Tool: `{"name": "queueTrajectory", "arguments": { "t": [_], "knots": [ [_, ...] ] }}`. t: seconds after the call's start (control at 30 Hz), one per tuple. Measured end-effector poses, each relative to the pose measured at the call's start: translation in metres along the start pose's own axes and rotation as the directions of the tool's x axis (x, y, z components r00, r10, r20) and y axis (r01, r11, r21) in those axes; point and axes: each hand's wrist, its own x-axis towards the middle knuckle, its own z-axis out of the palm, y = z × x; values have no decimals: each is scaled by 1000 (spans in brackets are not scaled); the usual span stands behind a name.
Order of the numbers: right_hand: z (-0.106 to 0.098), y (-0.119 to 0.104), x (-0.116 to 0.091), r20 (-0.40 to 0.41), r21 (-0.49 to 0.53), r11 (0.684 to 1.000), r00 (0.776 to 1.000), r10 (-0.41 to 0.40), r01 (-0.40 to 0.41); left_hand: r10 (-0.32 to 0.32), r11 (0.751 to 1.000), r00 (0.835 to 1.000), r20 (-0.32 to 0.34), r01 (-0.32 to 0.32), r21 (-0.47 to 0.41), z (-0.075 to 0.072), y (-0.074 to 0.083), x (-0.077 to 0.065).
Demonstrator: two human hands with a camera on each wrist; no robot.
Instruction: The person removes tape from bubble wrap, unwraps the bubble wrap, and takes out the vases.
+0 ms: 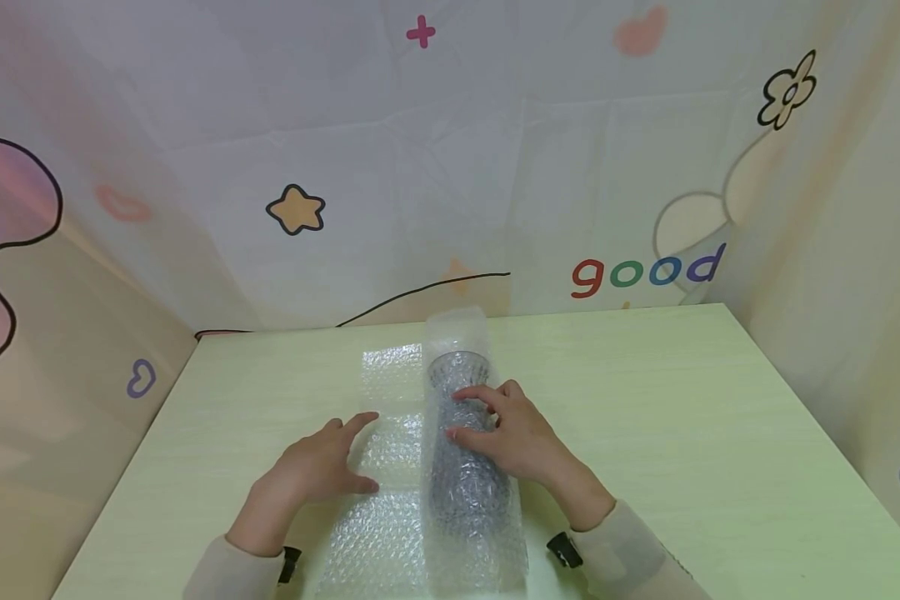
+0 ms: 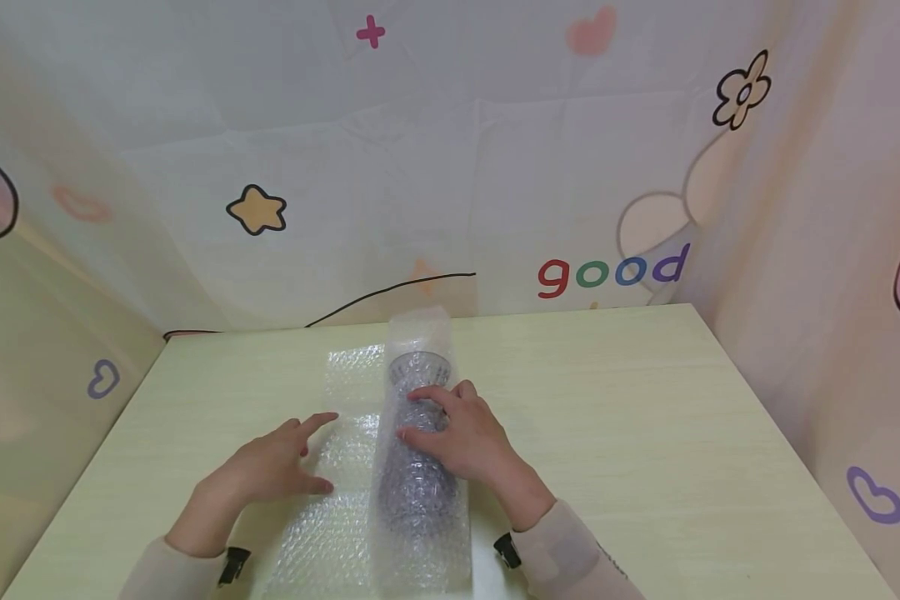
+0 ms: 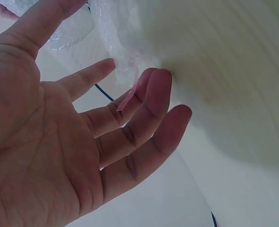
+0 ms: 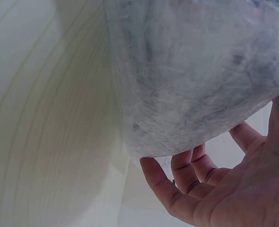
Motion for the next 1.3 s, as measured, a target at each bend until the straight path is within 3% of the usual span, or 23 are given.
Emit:
{"name": "queueTrajectory", "arguments": {
  "t": [0.7,1.3],
  "knots": [
    [0,-1,-1,2,-7,1000,1000,9,-9,-24,999,1000,10,24,35,3,3,6],
    [-1,-1,-1,7,8,1000,1000,7,-7,-17,1000,1000,0,17,6,3,1,8]
  ]
}}
